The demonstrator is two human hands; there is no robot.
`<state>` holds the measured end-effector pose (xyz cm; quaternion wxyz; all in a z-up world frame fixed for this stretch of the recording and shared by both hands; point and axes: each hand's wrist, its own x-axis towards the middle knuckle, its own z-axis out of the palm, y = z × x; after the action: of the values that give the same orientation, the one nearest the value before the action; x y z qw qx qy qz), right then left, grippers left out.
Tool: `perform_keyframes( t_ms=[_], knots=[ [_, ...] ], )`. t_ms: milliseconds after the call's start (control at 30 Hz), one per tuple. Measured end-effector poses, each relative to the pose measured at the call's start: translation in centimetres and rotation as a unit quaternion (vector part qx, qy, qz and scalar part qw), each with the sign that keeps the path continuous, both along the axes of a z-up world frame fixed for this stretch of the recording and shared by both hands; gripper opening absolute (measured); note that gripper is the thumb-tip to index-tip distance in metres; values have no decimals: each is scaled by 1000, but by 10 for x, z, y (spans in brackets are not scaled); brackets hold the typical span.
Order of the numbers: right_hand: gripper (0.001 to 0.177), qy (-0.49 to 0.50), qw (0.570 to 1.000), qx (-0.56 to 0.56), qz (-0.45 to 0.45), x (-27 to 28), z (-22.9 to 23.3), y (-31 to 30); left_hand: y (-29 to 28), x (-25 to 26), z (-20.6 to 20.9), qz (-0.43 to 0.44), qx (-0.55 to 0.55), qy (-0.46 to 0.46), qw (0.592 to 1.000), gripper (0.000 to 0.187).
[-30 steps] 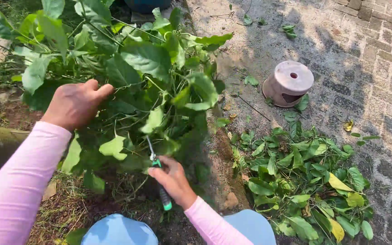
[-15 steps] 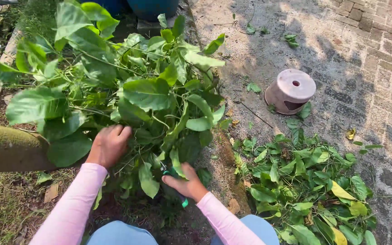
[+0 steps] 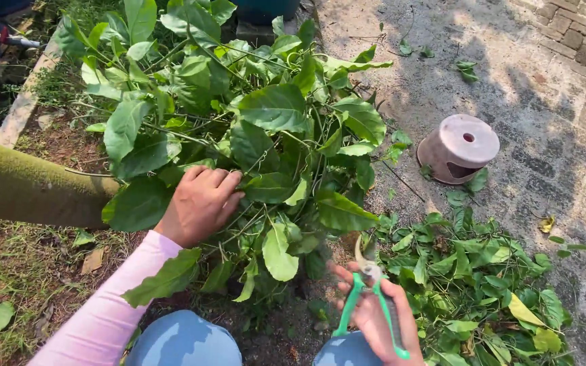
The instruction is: Pruning and collecting leaves from a bush using hand shears.
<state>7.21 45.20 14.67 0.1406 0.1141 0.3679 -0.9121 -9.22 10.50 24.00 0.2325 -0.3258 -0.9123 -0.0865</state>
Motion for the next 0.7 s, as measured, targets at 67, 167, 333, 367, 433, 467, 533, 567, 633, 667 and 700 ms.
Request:
perform_keyframes(
  t_ms=[67, 167, 333, 367, 433, 467, 533, 567, 633, 667, 700],
  knots=[
    [67, -79, 991, -96, -56, 9, 1, 16, 4, 5, 9, -2, -8, 3, 1000, 32],
    [69, -160, 973, -53, -159, 15, 9, 35, 3, 15, 24, -9, 18, 8, 1000, 42],
    [71, -140, 962, 75, -222, 17, -17, 83, -27, 51, 52, 38, 85, 94, 991, 24],
    [71, -137, 965, 75, -209, 16, -32, 104, -39, 62, 49, 51, 83, 98, 990, 24],
    [76, -104, 964, 141, -198, 8, -62, 144, -65, 83, 42, 140, 192, 145, 960, 16],
    [76, -100, 967, 142, -186, -2, -73, 160, -79, 85, 24, 153, 191, 150, 958, 16],
    [87, 123, 984, 126, -38, -19, -94, 190, -106, 89, -14, 322, 383, 126, 857, 9],
    [87, 125, 984, 128, -27, -38, -65, 159, -115, 85, -32, 331, 384, 129, 852, 9],
    [84, 100, 988, 112, 42, -69, -4, 97, -131, 73, -70, 245, 662, -104, 700, 29],
    [84, 101, 987, 116, 49, -73, 18, 58, -129, 62, -85, 250, 667, -101, 695, 29],
    [76, 66, 984, 23, 162, -76, 40, 18, -126, 51, -100, 212, 686, -138, 682, 40]
  ],
)
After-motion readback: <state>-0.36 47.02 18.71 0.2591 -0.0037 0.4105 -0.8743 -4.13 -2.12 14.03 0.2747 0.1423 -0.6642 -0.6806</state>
